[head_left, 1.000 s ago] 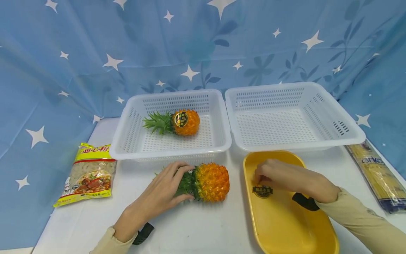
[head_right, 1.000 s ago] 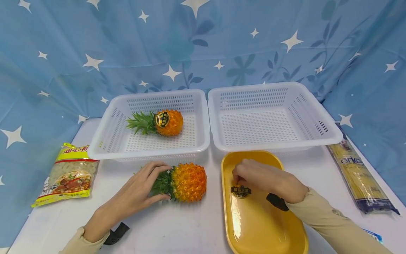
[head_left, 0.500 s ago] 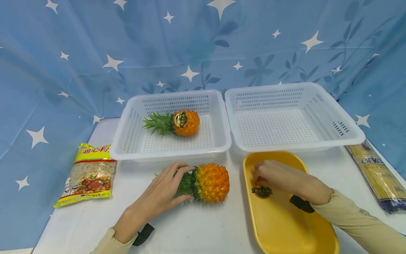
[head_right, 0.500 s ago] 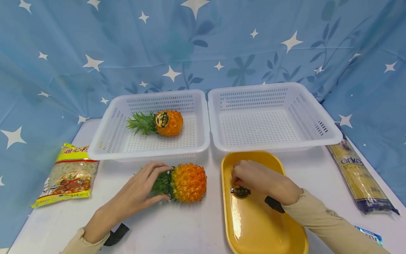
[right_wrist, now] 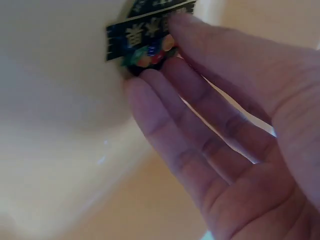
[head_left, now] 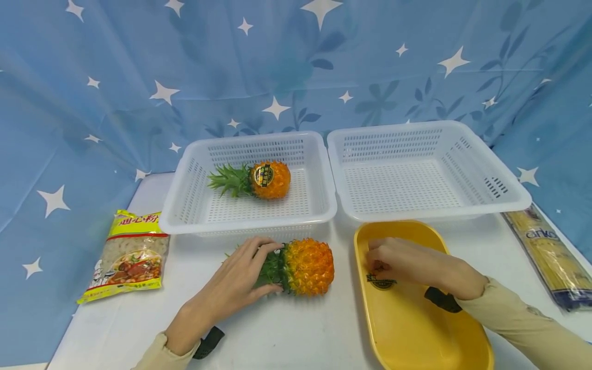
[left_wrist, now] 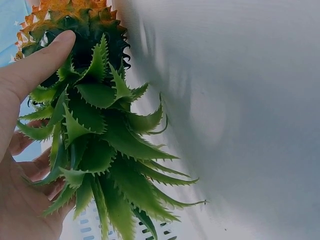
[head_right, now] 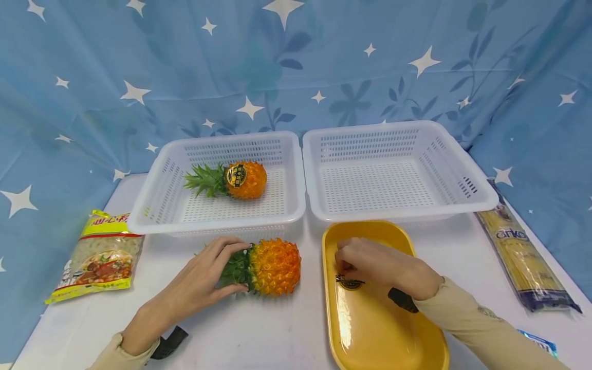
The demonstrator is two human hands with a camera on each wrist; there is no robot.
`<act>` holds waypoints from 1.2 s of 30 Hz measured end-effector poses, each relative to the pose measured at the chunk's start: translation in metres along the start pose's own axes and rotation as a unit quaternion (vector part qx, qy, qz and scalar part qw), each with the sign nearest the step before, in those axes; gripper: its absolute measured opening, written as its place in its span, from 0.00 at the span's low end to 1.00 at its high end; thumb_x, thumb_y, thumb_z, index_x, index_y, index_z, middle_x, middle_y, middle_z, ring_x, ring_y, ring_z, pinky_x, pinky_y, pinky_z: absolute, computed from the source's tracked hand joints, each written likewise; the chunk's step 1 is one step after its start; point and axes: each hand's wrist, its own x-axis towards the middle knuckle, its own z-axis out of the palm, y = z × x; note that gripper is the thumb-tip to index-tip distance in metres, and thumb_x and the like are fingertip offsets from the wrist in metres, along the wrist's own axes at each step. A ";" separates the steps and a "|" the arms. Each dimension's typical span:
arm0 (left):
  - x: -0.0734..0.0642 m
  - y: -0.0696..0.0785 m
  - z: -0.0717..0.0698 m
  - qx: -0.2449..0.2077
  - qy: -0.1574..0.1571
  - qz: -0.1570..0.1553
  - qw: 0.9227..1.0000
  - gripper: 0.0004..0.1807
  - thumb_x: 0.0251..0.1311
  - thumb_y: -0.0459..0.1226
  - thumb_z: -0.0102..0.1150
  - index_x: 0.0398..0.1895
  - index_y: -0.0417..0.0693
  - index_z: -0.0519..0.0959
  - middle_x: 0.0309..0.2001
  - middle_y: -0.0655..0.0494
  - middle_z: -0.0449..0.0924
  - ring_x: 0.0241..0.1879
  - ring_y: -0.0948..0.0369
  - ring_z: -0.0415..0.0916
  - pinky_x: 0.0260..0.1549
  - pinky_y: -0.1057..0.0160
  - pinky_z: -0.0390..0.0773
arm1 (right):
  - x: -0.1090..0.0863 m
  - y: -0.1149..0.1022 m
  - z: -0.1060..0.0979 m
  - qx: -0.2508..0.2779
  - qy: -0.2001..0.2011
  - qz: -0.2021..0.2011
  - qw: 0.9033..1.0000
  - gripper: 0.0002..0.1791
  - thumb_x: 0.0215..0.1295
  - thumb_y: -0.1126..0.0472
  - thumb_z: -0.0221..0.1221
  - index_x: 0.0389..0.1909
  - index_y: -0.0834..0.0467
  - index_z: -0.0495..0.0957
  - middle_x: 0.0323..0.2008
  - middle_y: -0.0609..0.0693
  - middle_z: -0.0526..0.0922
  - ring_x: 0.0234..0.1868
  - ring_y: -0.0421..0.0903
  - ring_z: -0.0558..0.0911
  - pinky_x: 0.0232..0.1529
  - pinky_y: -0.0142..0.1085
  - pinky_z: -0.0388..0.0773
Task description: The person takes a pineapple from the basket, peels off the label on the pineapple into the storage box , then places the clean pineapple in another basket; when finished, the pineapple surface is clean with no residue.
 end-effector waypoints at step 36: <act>-0.004 -0.001 0.005 -0.021 0.014 -0.008 1.000 0.43 0.50 0.48 0.83 0.65 0.40 0.71 0.60 0.48 0.73 0.56 0.53 0.76 0.55 0.51 0.80 | 0.064 -0.075 -0.043 -0.098 -0.016 -0.121 0.988 0.40 0.61 0.51 0.76 0.70 0.58 0.69 0.68 0.56 0.70 0.60 0.50 0.79 0.55 0.38 0.83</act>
